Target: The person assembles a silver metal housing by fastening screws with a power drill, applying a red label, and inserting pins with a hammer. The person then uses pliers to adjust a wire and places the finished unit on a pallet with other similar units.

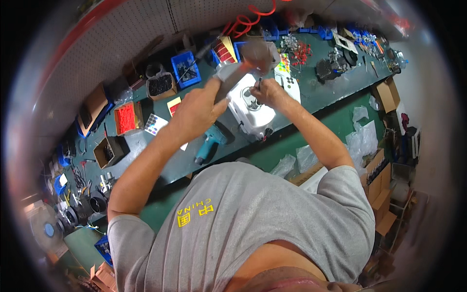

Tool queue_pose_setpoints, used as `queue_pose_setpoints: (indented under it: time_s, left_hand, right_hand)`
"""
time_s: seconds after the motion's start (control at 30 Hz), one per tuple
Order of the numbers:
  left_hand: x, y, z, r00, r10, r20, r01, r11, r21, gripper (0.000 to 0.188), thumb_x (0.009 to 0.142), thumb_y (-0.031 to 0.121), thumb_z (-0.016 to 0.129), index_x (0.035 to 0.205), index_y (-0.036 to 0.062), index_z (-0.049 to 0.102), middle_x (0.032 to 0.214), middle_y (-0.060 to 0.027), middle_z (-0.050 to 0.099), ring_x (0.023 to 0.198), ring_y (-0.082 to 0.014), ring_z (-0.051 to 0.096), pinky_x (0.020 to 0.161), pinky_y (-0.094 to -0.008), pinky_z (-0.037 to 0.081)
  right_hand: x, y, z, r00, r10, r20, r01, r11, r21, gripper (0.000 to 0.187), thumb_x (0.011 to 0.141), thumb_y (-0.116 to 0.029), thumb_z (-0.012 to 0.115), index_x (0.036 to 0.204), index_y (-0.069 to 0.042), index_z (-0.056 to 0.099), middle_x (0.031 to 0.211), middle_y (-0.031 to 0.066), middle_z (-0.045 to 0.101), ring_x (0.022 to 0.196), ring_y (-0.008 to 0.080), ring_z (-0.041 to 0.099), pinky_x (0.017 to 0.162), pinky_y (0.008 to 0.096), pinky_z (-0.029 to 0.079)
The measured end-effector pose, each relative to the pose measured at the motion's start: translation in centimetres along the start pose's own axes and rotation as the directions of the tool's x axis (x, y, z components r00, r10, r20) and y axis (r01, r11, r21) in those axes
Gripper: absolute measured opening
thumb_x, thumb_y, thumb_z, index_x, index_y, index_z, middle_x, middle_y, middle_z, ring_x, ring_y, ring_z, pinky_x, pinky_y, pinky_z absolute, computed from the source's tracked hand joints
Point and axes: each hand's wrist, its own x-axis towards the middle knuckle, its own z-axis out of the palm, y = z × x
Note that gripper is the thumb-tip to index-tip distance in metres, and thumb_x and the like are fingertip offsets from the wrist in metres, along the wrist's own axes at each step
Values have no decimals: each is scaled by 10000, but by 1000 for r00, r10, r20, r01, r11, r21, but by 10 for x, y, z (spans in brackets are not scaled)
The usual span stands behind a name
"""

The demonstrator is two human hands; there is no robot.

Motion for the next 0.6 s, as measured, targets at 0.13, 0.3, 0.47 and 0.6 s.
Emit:
queue_pose_setpoints:
  time_s: [0.13,0.3,0.47,0.6]
  left_hand:
    - [14,14,-7,993,111,-42,-106,988,114,410,961,286,680,1188,-26,543,835,-196,633,759,-309,637,710,-418,520]
    - [24,58,-20,940,183,-287,-224,968,-117,497,985,399,681,1224,-18,556,825,-104,624,729,-194,600,663,-329,499]
    - [10,28,1,975,25,-219,-58,988,-143,450,963,338,682,1223,-11,566,811,-126,606,713,-183,592,658,-331,484]
    - [-5,-11,27,979,-73,-193,23,969,-247,461,983,352,681,1274,13,567,809,-13,540,622,-70,507,544,-245,437]
  right_hand:
    - [-10,26,24,994,-75,-85,80,994,68,364,949,-304,602,801,15,693,816,279,662,807,470,650,759,512,526]
    - [-20,13,8,995,-87,-41,91,987,132,356,974,-271,585,804,25,685,708,265,641,724,470,644,688,511,523]
    - [-29,20,12,979,-159,-131,161,987,4,373,998,-287,577,814,19,684,698,255,649,696,444,658,661,492,530]
    - [-19,8,-2,990,6,-138,10,994,113,400,1024,-321,561,876,27,693,683,236,651,665,417,665,631,461,535]
